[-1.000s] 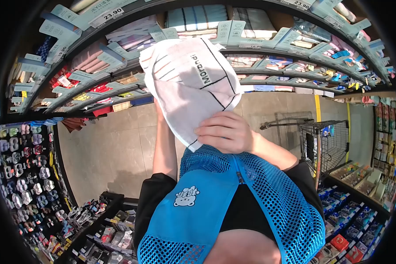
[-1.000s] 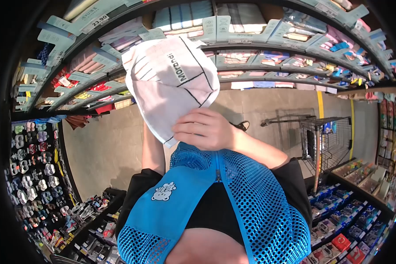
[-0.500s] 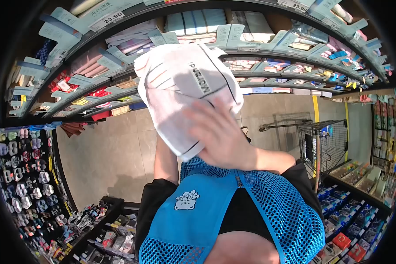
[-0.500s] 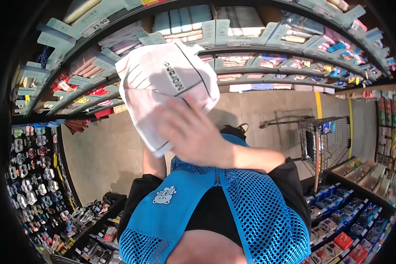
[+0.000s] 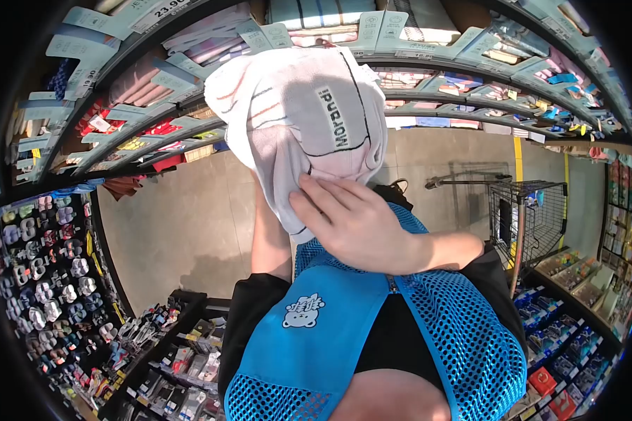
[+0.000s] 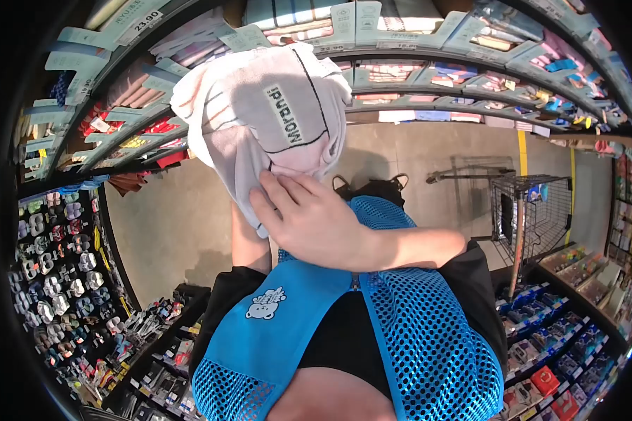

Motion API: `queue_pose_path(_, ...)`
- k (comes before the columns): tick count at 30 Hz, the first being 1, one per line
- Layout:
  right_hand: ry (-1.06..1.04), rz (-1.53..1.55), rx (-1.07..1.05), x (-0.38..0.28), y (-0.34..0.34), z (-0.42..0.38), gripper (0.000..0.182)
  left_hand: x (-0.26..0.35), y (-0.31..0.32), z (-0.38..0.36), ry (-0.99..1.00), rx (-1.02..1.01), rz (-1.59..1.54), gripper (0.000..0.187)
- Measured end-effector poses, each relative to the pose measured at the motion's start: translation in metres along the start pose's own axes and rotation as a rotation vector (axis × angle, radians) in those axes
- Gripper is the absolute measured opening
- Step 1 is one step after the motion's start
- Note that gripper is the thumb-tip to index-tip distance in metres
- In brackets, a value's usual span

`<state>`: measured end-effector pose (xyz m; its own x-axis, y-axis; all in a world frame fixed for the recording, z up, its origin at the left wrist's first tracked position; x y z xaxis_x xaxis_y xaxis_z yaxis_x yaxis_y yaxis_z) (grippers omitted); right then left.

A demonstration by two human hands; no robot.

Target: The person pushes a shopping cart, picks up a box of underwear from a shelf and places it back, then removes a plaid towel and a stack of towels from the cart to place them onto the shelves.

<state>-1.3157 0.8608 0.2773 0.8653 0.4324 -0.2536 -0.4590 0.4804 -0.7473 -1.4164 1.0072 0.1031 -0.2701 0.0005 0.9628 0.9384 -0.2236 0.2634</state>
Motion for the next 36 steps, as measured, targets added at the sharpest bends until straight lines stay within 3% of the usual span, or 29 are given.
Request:
queue_pose_path(3,0.039,-0.039,-0.071,-0.008,0.002,0.005,0.039,-0.001,0.004,-0.006,-0.025,0.012,-0.022,0.051)
queue_pose_path(9,-0.056,0.114,0.103,-0.011,-0.003,0.011,0.032,0.021,-0.01,-0.02,-0.016,0.031,-0.096,0.052)
queue_pose_path(15,0.052,0.456,0.375,0.032,-0.033,0.006,0.017,0.052,0.015,-0.004,0.087,-0.079,-0.265,0.052)
queue_pose_path(17,0.405,0.383,0.531,0.065,-0.031,-0.013,0.021,0.06,0.014,-0.008,0.099,-0.102,-0.301,0.053)
queue_pose_path(19,0.887,0.935,0.662,0.107,-0.006,-0.022,0.024,0.064,0.017,-0.008,0.106,-0.105,-0.333,0.053)
queue_pose_path(20,0.879,0.936,0.659,0.125,0.009,-0.034,0.024,0.068,0.021,-0.01,0.113,-0.102,-0.336,0.053)
queue_pose_path(22,1.422,1.086,0.471,0.153,0.05,-0.077,0.03,0.073,0.028,-0.02,-0.086,-0.058,-0.418,0.057)
queue_pose_path(23,1.62,1.198,0.274,0.15,0.063,-0.092,0.037,0.07,0.023,-0.025,-0.101,-0.047,-0.413,0.057)
queue_pose_path(25,1.634,1.583,0.139,0.128,0.089,-0.107,0.044,0.065,0.019,-0.024,-0.239,-0.199,-0.582,0.058)
queue_pose_path(27,1.564,1.462,0.127,0.094,0.076,-0.079,0.053,0.067,0.024,-0.023,-0.282,-0.158,-0.666,0.057)
queue_pose_path(28,1.612,1.729,0.136,0.092,0.072,-0.072,0.062,0.064,0.023,-0.02,-0.314,-0.133,-0.547,0.056)
queue_pose_path(29,1.62,1.722,0.126,0.096,0.073,-0.075,0.062,0.058,0.022,-0.019,-0.348,-0.099,-0.432,0.056)
queue_pose_path(31,1.464,2.007,0.353,0.111,0.081,-0.089,0.07,0.041,0.015,-0.012,-0.441,-0.11,-0.314,0.056)
queue_pose_path(33,1.289,2.198,0.232,0.119,0.066,-0.077,0.069,0.027,0.012,-0.014,-0.512,-0.097,-0.326,0.055)
queue_pose_path(35,1.358,1.847,0.379,0.12,0.07,-0.084,0.057,0.018,0.012,-0.02,-0.55,-0.09,-0.357,0.054)
queue_pose_path(36,1.365,1.846,0.38,0.119,0.068,-0.086,0.057,0.014,0.013,-0.02,-0.55,-0.087,-0.395,0.053)
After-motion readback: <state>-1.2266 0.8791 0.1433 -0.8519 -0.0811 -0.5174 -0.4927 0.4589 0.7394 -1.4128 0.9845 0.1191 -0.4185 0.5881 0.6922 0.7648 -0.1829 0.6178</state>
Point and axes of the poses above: each hand's wrist, its own z-axis towards the middle knuckle, its own y-axis out of the palm, x = y × z, the point moved 2 cm from there along z, towards the middle knuckle, and after that the axes turned 7 degrees about x, right-handed, at the moved point
